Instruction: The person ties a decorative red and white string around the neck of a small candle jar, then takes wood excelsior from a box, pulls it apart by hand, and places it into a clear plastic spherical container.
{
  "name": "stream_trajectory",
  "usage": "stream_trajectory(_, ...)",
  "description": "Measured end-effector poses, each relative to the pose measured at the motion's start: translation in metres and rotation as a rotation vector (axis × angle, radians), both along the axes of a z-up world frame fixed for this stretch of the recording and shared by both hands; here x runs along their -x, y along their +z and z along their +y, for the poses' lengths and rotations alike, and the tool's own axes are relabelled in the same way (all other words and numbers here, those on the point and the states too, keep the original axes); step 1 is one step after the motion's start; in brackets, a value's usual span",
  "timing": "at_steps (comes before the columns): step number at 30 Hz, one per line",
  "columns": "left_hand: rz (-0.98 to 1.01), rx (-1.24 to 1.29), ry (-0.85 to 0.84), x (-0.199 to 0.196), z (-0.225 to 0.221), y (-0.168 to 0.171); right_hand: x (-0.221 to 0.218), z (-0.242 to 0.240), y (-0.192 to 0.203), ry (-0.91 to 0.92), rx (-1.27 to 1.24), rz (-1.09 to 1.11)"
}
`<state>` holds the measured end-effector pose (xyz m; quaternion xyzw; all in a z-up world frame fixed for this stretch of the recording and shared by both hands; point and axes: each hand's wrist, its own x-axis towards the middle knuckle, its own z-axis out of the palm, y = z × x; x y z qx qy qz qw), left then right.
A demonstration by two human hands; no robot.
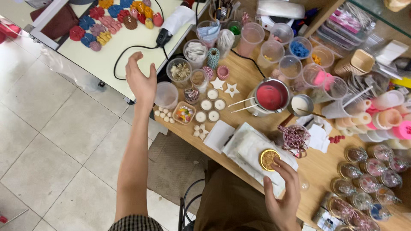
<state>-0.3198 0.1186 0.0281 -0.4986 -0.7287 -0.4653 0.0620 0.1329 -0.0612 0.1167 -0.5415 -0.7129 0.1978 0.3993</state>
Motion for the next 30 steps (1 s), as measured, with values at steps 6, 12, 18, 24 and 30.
stream_trajectory(6,-0.095,0.136,0.219,0.099,0.104,-0.051,-0.02,0.009,-0.054,-0.003,-0.031,-0.063)
stream_trajectory(12,0.016,0.241,0.357,0.141,0.163,-0.079,-0.062,0.029,-0.131,0.065,0.076,-0.204)
stream_trajectory(18,0.025,0.35,0.36,0.154,0.19,-0.09,-0.08,0.015,-0.147,0.06,0.153,-0.233)
stream_trajectory(24,0.056,0.35,0.454,0.163,0.199,-0.1,-0.075,0.015,-0.151,0.056,0.164,-0.23)
stream_trajectory(30,0.039,0.422,0.458,0.165,0.201,-0.097,-0.067,0.029,-0.152,0.036,0.152,-0.219)
